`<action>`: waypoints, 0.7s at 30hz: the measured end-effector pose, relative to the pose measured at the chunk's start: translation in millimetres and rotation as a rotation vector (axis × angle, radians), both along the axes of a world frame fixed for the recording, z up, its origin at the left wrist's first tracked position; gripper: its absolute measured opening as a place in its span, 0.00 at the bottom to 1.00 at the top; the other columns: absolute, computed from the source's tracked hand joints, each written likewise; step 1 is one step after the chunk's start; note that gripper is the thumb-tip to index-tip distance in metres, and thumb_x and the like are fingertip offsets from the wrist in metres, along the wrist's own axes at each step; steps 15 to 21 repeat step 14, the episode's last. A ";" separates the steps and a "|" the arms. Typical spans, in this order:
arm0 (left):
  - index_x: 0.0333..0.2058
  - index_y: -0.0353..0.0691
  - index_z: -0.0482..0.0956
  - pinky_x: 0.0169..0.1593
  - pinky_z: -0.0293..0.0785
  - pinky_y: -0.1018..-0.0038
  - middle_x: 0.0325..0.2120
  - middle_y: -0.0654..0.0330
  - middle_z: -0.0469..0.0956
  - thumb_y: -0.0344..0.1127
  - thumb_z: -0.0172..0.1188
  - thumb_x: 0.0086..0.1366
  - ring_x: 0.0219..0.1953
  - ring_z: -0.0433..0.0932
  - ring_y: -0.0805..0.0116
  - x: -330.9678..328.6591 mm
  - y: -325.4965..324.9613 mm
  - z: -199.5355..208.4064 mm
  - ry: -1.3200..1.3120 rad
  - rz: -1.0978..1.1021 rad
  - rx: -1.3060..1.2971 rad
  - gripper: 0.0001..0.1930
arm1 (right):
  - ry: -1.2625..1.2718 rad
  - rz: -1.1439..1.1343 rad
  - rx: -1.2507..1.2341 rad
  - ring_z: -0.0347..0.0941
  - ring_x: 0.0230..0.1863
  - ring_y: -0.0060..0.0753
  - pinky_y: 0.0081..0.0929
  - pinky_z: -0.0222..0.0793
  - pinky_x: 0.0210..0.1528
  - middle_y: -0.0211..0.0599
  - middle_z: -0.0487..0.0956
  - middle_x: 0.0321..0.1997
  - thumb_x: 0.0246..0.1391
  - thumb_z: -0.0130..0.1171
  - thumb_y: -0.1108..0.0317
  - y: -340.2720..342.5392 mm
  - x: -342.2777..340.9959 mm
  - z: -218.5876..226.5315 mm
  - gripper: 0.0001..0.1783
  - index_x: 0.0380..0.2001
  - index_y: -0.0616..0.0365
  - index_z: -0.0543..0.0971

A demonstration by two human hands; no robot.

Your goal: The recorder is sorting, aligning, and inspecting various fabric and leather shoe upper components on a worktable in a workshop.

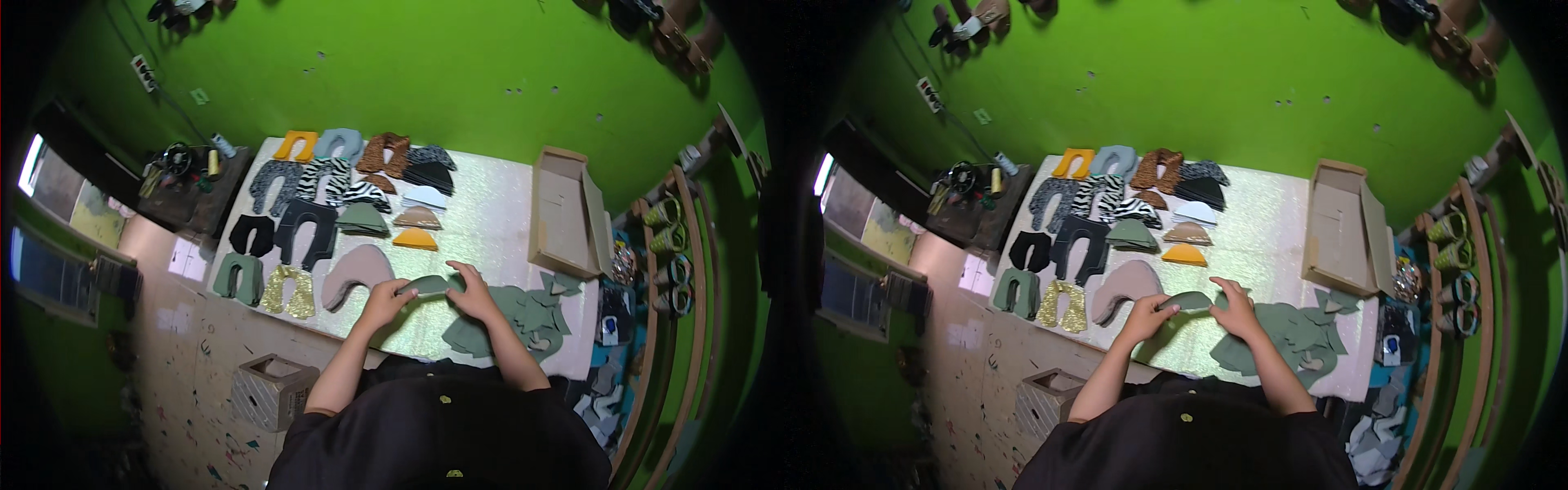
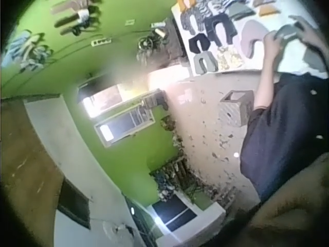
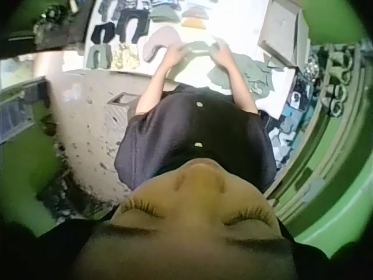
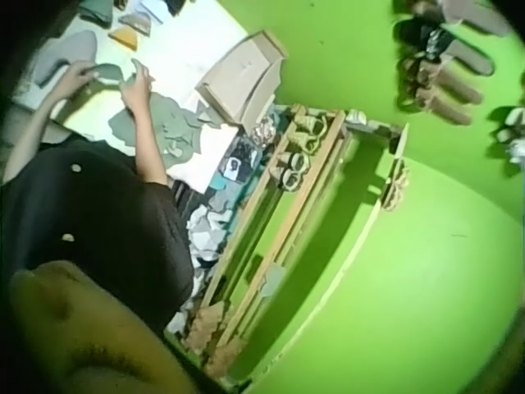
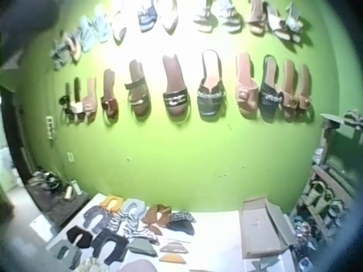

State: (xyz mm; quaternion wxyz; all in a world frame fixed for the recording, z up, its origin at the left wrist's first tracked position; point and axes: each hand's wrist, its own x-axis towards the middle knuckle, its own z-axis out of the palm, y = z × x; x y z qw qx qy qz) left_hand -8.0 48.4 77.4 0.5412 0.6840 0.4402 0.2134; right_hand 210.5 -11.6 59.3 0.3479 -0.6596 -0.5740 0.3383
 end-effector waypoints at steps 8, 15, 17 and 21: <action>0.30 0.37 0.76 0.32 0.66 0.80 0.23 0.67 0.74 0.40 0.51 0.66 0.26 0.70 0.79 -47.9 30.2 6.6 -0.155 0.078 -0.128 0.12 | 0.386 0.058 -0.112 0.71 0.44 0.31 0.26 0.63 0.49 0.38 0.76 0.38 0.50 0.61 0.60 43.8 -40.0 8.4 0.16 0.34 0.63 0.78; 0.36 0.34 0.78 0.31 0.66 0.80 0.23 0.63 0.75 0.41 0.59 0.60 0.26 0.69 0.80 -87.7 85.9 18.3 -0.006 0.132 -0.036 0.14 | 0.135 -0.047 0.060 0.71 0.40 0.31 0.26 0.63 0.47 0.35 0.76 0.33 0.52 0.59 0.61 88.4 -83.4 2.0 0.12 0.31 0.59 0.79; 0.36 0.34 0.78 0.31 0.66 0.80 0.23 0.63 0.75 0.41 0.59 0.60 0.26 0.69 0.80 -87.7 85.9 18.3 -0.006 0.132 -0.036 0.14 | 0.135 -0.047 0.060 0.71 0.40 0.31 0.26 0.63 0.47 0.35 0.76 0.33 0.52 0.59 0.61 88.4 -83.4 2.0 0.12 0.31 0.59 0.79; 0.36 0.34 0.78 0.31 0.66 0.80 0.23 0.63 0.75 0.41 0.59 0.60 0.26 0.69 0.80 -87.7 85.9 18.3 -0.006 0.132 -0.036 0.14 | 0.135 -0.047 0.060 0.71 0.40 0.31 0.26 0.63 0.47 0.35 0.76 0.33 0.52 0.59 0.61 88.4 -83.4 2.0 0.12 0.31 0.59 0.79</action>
